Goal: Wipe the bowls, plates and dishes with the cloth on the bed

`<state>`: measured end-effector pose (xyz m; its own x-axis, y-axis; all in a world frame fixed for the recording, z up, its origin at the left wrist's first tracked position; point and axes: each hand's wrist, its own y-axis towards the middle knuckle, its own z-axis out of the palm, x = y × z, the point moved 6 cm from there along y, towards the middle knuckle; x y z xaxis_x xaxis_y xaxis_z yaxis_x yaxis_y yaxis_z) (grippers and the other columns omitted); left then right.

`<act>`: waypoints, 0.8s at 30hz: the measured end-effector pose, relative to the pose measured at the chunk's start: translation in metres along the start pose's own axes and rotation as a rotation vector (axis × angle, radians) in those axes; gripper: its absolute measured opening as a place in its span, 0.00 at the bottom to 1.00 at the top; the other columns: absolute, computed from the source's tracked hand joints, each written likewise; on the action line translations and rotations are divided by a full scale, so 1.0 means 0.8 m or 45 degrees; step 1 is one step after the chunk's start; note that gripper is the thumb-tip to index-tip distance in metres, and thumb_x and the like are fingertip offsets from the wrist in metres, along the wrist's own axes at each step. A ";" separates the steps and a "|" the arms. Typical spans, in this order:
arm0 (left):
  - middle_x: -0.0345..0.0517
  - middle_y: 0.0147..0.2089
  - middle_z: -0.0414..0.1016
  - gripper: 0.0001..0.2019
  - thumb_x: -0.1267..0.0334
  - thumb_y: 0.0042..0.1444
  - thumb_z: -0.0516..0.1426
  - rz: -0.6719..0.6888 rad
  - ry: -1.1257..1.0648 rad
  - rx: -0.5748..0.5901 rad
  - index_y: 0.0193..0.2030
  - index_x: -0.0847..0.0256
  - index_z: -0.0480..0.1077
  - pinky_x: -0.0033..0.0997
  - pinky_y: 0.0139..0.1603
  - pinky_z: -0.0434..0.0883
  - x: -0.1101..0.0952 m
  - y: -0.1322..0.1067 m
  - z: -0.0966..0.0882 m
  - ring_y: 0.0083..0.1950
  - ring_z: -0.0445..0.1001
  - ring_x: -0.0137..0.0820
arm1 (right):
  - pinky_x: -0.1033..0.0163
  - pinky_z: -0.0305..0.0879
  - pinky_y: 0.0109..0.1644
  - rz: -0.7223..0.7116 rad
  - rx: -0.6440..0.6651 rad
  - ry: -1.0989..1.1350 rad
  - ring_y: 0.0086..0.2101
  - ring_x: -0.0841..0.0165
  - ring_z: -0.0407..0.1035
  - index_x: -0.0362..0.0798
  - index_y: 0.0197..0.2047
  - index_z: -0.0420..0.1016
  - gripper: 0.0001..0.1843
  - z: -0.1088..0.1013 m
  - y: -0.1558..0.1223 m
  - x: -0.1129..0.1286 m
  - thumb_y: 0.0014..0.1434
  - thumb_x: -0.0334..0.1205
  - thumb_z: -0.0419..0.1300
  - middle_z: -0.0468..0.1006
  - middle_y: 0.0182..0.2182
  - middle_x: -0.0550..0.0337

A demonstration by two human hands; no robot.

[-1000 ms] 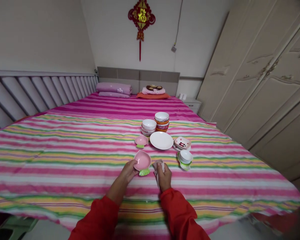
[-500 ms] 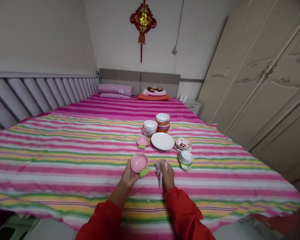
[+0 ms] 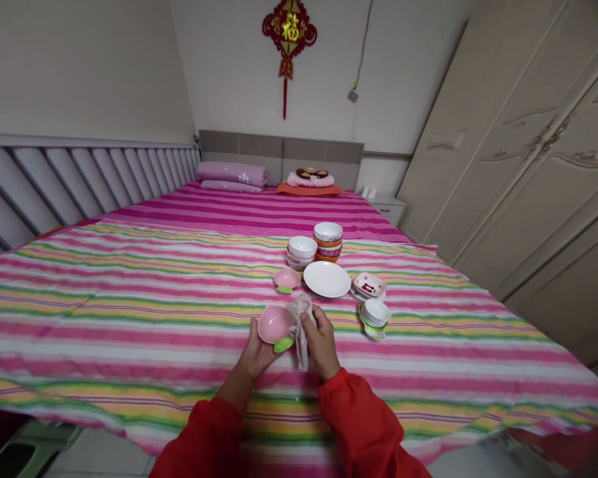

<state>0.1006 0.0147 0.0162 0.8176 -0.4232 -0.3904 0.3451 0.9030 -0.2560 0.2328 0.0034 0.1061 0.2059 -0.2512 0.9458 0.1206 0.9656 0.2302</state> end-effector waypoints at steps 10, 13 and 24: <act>0.54 0.50 0.76 0.25 0.51 0.63 0.45 0.015 0.076 -0.049 0.62 0.62 0.61 0.39 0.59 0.65 0.009 0.001 0.003 0.55 0.72 0.37 | 0.58 0.63 0.51 -0.373 0.213 -0.734 0.44 0.62 0.68 0.46 0.44 0.75 0.15 0.051 -0.003 -0.029 0.53 0.31 0.54 0.77 0.42 0.52; 0.54 0.51 0.76 0.25 0.52 0.64 0.44 0.026 0.082 -0.071 0.62 0.64 0.61 0.36 0.61 0.63 0.008 0.003 -0.003 0.55 0.72 0.35 | 0.57 0.59 0.58 -0.423 0.419 -0.732 0.52 0.62 0.65 0.46 0.52 0.72 0.23 0.065 -0.014 -0.031 0.54 0.29 0.51 0.74 0.50 0.51; 0.56 0.42 0.78 0.25 0.50 0.63 0.46 -0.025 0.206 0.031 0.54 0.69 0.67 0.40 0.51 0.69 0.012 0.003 -0.006 0.47 0.75 0.39 | 0.60 0.59 0.48 -0.600 0.979 -1.365 0.37 0.65 0.67 0.46 0.29 0.76 0.12 0.047 -0.024 -0.009 0.54 0.25 0.53 0.77 0.31 0.56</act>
<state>0.1068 0.0128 0.0075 0.7265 -0.4454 -0.5233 0.3730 0.8952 -0.2440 0.1928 -0.0108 0.1031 -0.5792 -0.7223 0.3778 -0.6576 0.6879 0.3070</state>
